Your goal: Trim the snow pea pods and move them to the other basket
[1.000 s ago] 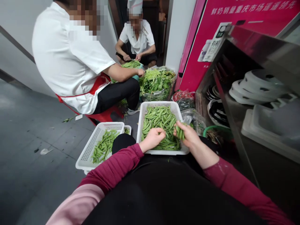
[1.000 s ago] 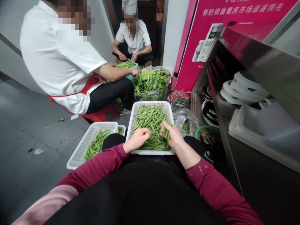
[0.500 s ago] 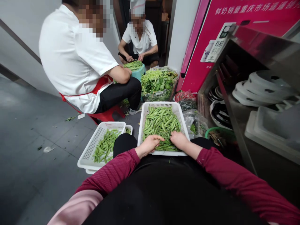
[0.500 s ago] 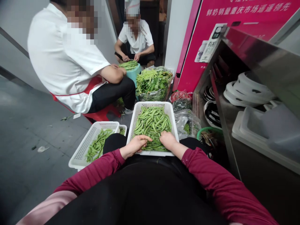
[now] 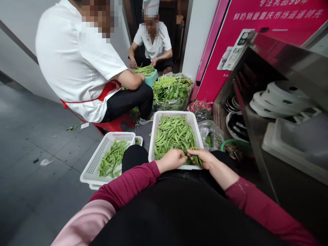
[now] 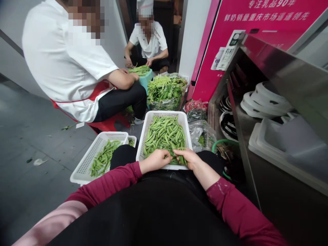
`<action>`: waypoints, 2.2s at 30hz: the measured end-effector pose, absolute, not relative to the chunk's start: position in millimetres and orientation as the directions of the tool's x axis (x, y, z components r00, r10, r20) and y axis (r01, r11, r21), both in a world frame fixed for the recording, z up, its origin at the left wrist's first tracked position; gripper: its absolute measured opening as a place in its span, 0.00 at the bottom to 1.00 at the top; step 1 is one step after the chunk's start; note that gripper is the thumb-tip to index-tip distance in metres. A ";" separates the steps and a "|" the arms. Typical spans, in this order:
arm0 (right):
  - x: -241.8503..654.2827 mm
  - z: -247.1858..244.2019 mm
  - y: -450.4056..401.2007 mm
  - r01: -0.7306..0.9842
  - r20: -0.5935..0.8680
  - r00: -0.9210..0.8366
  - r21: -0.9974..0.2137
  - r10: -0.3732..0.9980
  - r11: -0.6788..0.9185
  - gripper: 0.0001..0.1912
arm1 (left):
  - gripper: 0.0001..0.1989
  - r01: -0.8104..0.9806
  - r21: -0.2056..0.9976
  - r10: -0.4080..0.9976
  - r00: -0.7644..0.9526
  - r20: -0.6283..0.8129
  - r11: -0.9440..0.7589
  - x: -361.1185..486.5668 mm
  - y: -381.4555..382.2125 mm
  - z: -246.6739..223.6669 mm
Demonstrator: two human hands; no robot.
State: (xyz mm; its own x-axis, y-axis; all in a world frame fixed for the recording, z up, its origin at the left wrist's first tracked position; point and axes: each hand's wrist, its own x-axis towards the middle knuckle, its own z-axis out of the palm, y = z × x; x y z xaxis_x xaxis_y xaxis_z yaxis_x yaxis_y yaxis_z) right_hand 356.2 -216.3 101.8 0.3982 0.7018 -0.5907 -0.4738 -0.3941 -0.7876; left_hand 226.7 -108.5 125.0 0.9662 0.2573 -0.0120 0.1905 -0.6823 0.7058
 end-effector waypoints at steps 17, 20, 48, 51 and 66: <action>321.2 108.8 -221.2 -0.703 -0.562 0.321 -0.681 0.762 -0.206 0.08 | 0.12 -0.063 0.298 -0.049 0.997 0.055 -0.952 217.4 -112.2 131.6; 317.3 113.0 -226.8 -0.665 -0.529 0.323 -0.717 0.785 -0.209 0.11 | 0.10 -0.014 0.272 0.003 0.998 0.061 -0.962 217.7 -102.8 132.6; 321.2 140.1 -235.5 0.577 -0.294 0.076 -0.766 0.953 -0.282 0.13 | 0.07 -0.288 0.400 -0.415 0.866 -0.279 -0.870 209.8 -90.2 167.2; 313.5 140.2 -230.5 0.555 -0.124 0.113 -0.815 0.986 -0.166 0.09 | 0.09 -0.119 0.742 -0.387 0.900 -0.201 -0.660 211.0 -77.0 171.5; 381.5 87.0 -182.3 0.987 -0.122 0.156 -0.022 0.980 -0.160 0.08 | 0.11 0.454 0.825 0.196 0.823 -0.533 0.336 200.6 -76.6 102.8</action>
State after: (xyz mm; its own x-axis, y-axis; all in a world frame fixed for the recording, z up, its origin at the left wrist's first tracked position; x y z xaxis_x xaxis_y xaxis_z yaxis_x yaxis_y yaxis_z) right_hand 381.5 -182.3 87.0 0.1560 0.9802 -0.1216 0.9869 -0.1598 -0.0225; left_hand 200.6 -76.6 102.8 0.8233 0.1959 -0.5328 0.4539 0.3365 0.8251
